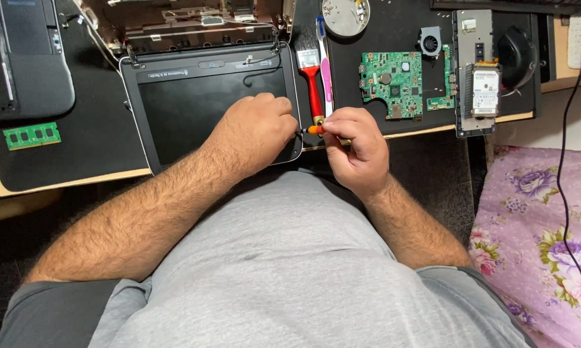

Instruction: Disassembling the screen assembly of a laptop, including removing screws, prying the bezel, and disconnecting the display cable.

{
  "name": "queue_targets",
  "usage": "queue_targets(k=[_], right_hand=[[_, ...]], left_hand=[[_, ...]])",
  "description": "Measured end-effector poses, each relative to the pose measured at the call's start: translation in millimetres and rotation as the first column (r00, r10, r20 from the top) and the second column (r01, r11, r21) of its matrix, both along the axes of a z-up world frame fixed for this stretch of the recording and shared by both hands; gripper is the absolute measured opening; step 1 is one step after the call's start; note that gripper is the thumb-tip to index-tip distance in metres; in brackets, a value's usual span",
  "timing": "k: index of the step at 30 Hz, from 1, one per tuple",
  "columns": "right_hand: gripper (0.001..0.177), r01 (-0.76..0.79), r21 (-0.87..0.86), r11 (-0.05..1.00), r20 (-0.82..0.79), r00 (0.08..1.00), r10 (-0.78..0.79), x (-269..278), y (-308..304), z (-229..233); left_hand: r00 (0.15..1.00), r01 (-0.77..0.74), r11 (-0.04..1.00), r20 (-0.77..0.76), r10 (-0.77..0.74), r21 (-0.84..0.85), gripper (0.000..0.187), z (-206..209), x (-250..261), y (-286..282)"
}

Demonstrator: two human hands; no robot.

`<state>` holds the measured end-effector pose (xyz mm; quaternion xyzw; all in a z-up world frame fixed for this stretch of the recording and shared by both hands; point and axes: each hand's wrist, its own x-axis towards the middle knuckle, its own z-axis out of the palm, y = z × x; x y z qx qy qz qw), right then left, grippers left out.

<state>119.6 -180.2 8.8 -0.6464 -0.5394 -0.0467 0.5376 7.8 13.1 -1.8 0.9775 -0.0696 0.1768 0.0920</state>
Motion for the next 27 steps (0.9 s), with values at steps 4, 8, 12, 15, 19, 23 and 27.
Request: queue_targets(k=[4, 8, 12, 15, 19, 23, 27], right_hand=[[0.023, 0.011, 0.014, 1.000, -0.038, 0.999, -0.010, -2.0, -0.5, -0.4], [0.023, 0.018, 0.017, 1.000, -0.065, 0.998, -0.017, -3.5, 0.3, 0.5], [0.020, 0.017, 0.049, 0.999, -0.068, 0.998, -0.014, -3.0, 0.3, -0.4], [0.013, 0.004, 0.157, 0.988, -0.101, 0.995, 0.012, 2.6, -2.7, 2.9], [0.014, -0.059, 0.202, 0.978, -0.181, 0.979, 0.097, 0.8, -7.6, 16.6], [0.019, -0.120, -0.049, 0.992, 0.005, 0.993, 0.120, -3.6, -6.8, 26.2], [0.016, -0.072, -0.126, 0.989, 0.129, 0.988, 0.088, -8.9, 5.5, 34.4]], left_hand=[[1.000, 0.003, 1.000, 0.017, -0.003, 0.001, 0.019, -2.8, -0.8, -0.2], [0.999, 0.007, 1.000, 0.036, -0.008, 0.021, 0.019, -1.5, 0.8, -0.3], [0.999, 0.008, 0.999, 0.040, -0.010, 0.049, 0.016, -13.5, 4.4, -2.4], [1.000, 0.006, 1.000, 0.028, -0.007, 0.028, 0.016, -9.3, 4.0, -2.2], [0.994, 0.021, 0.940, -0.090, -0.055, -0.342, 0.014, 21.7, -3.0, 0.2], [0.942, -0.021, 0.393, -0.150, -0.302, -0.919, 0.011, 23.3, -1.2, -5.0], [0.894, -0.065, 0.106, -0.105, -0.436, -0.992, 0.011, 7.6, -2.4, -7.3]])
